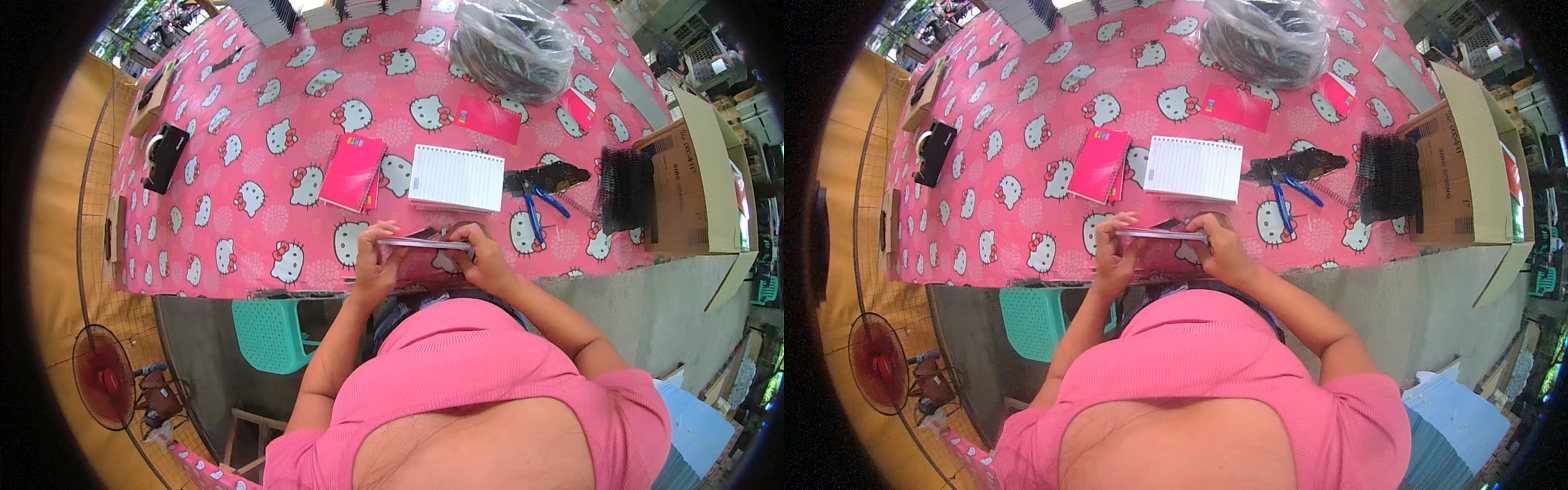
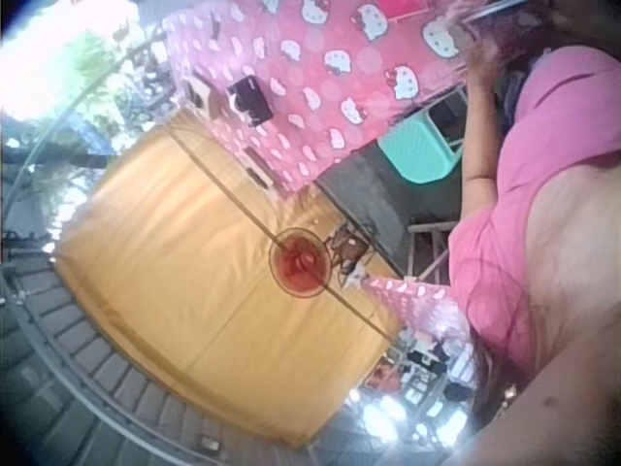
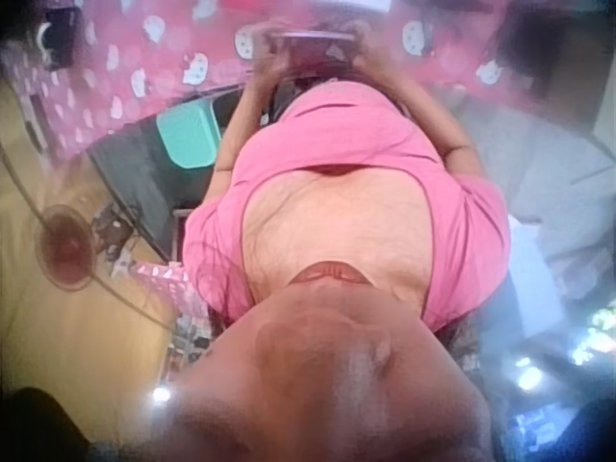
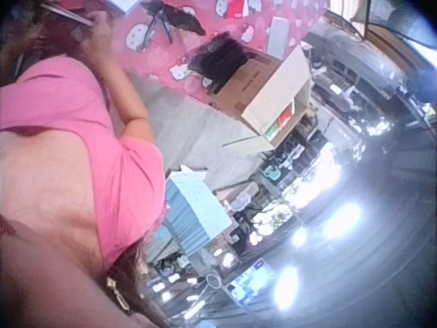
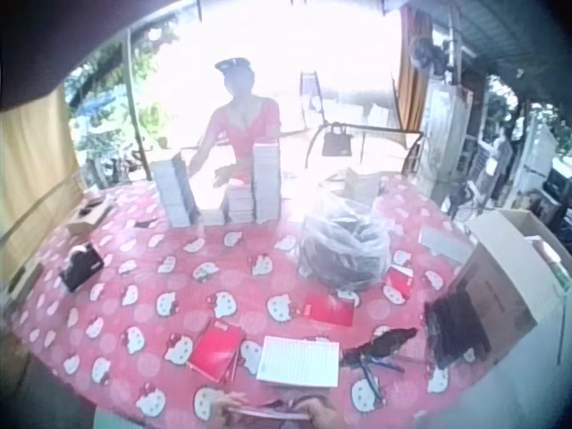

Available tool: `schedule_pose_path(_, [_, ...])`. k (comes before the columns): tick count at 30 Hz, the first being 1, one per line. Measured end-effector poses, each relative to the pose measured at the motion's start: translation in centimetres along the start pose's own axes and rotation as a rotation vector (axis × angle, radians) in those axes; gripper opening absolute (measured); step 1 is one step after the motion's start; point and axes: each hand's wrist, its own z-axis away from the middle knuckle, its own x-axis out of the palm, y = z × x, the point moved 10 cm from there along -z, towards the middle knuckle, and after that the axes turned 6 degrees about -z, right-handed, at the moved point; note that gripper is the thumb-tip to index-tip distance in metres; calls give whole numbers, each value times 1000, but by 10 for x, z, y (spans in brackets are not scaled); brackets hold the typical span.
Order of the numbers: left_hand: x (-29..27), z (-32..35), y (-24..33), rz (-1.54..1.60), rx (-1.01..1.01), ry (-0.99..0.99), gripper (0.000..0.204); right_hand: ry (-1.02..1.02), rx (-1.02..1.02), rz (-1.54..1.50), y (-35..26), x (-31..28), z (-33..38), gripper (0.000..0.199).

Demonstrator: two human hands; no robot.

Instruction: The person assembles notebooks by threading wire coils into pre-punched holes in paper and covers, then using pliers to trim and secure the coil ends.

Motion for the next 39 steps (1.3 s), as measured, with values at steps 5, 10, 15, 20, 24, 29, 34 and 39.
schedule_pose_path(5, [19, 12, -26, 156, -122, 32, 36, 15, 79, -137, 26, 6, 7, 24])
schedule_pose_path(10, [23, 4, -12, -6, 28, -111, 27, 46, -17, -112, 11, 1, 12, 21])
schedule_pose_path(15, [29, 10, -36, 173, -274, -122, 25, 41, 152, -71, 13, -7, 8, 19])
schedule_pose_path(20, [28, 11, -32, 349, -587, -187, 31, 80, 52, -12, -20, -92, -26, 12])
schedule_pose_path(24, [28, 3, -50, -359, -635, -302, 42, 405, 205, 427, 50, -191, -105, 29])
schedule_pose_path(29, [35, -5, -38, -844, -584, -230, 55, 334, 178, 803, 134, -209, -162, 46])
schedule_pose_path(34, [10, -6, -26, -914, -480, -25, 70, 193, 292, 995, 126, -199, -158, 45])
schedule_pose_path(39, [-33, -27, -43, -174, -600, 159, 60, 383, 216, 18, 24, -201, -128, 38])
